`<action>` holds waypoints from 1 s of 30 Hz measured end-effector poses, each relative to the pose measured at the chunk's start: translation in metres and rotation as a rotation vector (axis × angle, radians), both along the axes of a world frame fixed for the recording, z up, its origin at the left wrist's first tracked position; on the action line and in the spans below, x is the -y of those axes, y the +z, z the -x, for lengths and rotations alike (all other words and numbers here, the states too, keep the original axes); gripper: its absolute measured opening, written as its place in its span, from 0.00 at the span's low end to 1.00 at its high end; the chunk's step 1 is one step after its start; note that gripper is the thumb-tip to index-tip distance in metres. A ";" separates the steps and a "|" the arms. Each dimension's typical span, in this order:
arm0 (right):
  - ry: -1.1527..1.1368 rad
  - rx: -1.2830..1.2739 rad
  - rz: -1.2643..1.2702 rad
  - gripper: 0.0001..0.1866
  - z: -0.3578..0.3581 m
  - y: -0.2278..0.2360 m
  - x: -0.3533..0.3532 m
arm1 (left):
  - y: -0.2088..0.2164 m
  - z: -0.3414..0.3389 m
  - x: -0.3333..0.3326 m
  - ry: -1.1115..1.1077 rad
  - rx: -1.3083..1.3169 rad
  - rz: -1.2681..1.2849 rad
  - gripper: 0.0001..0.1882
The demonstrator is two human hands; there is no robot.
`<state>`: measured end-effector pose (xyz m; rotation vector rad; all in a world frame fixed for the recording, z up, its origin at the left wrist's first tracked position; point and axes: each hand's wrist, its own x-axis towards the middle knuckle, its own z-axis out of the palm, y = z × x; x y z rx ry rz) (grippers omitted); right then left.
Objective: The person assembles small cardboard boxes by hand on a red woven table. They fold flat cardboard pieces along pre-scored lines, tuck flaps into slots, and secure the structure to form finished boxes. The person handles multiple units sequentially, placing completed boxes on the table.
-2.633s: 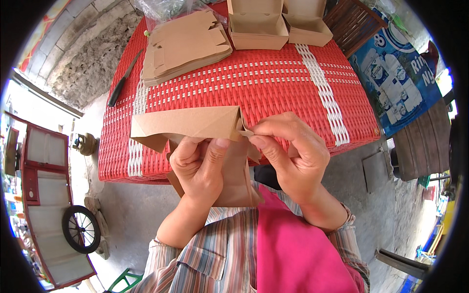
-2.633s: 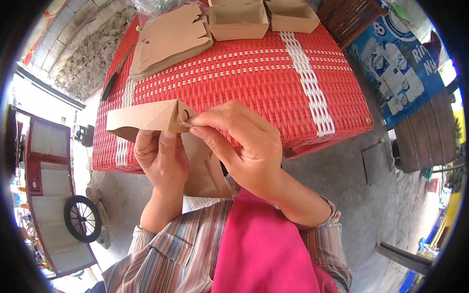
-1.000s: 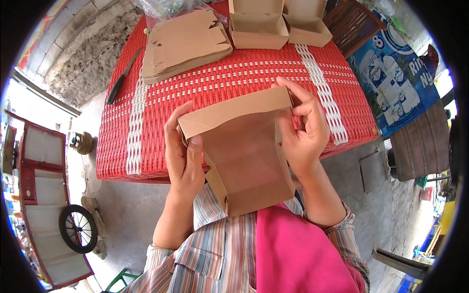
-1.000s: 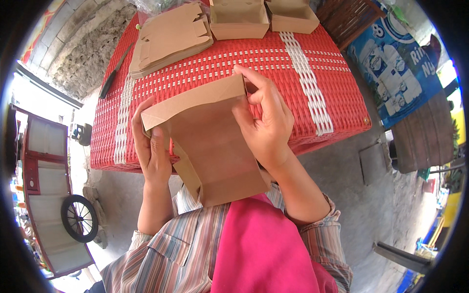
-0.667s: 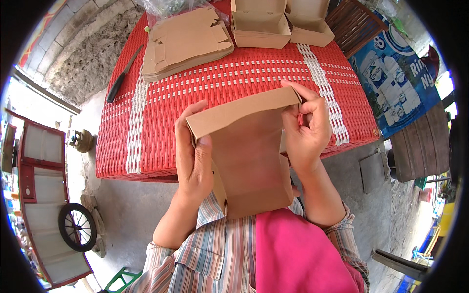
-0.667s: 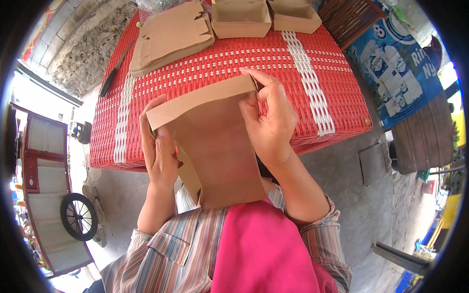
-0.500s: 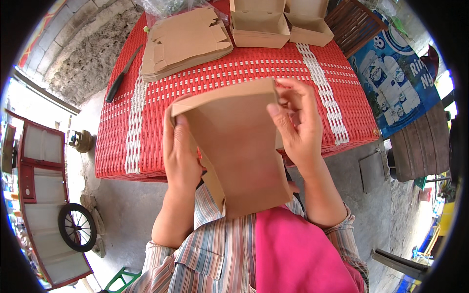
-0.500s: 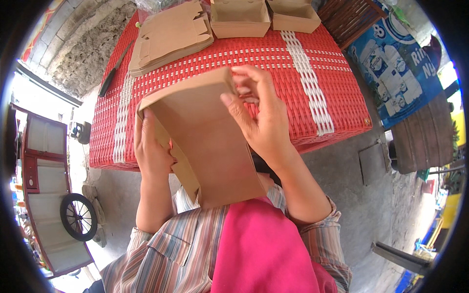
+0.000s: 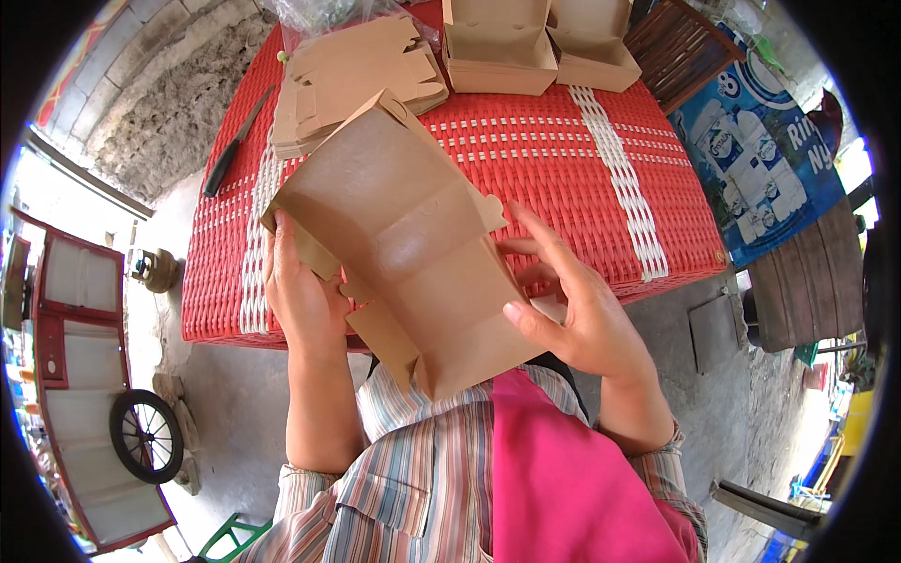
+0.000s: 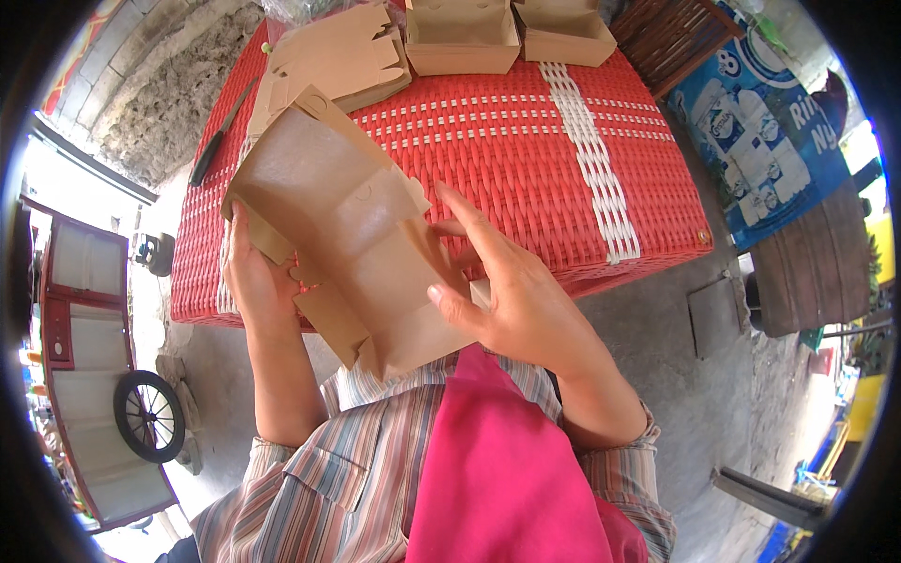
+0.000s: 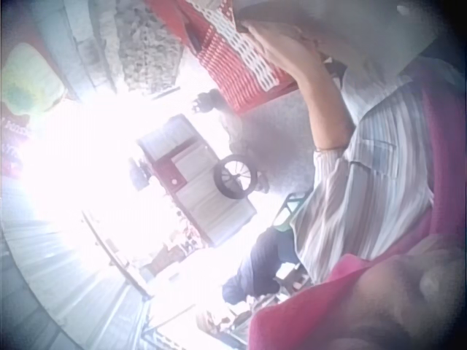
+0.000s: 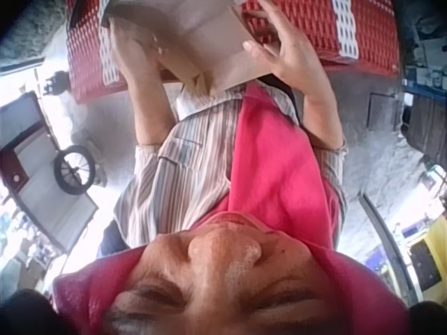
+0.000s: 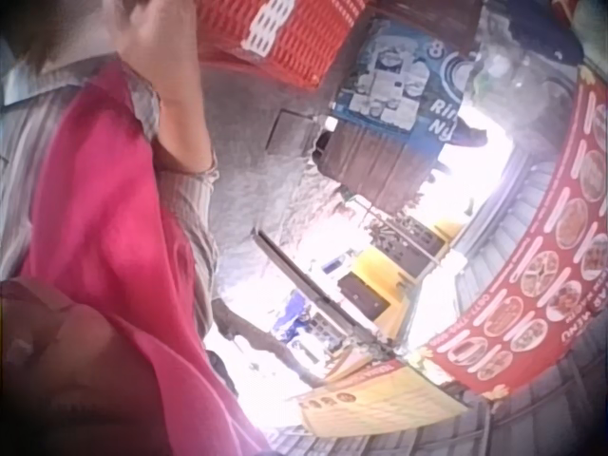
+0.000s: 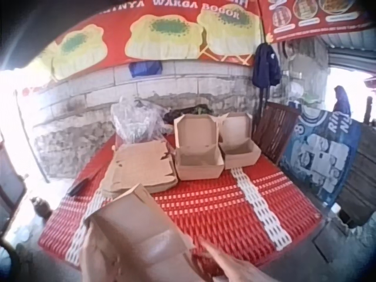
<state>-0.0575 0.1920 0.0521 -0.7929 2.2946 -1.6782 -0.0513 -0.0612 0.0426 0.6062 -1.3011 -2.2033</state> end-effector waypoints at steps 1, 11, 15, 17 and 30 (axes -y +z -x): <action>-0.029 -0.010 -0.020 0.38 -0.001 -0.001 0.002 | 0.001 0.000 0.000 -0.007 0.009 0.001 0.20; -0.180 -0.089 0.100 0.35 -0.001 -0.011 0.031 | 0.018 -0.038 -0.022 0.006 -0.210 1.250 0.18; -0.047 -0.195 0.150 0.40 -0.009 -0.006 0.046 | 0.011 -0.034 -0.051 -0.635 -0.061 0.665 0.20; 0.039 -0.247 0.149 0.41 -0.010 -0.002 0.046 | 0.010 -0.034 -0.048 -0.581 -0.096 0.552 0.21; 0.338 -0.118 0.293 0.17 0.004 -0.006 0.018 | 0.025 -0.038 -0.036 -0.577 -0.088 0.449 0.10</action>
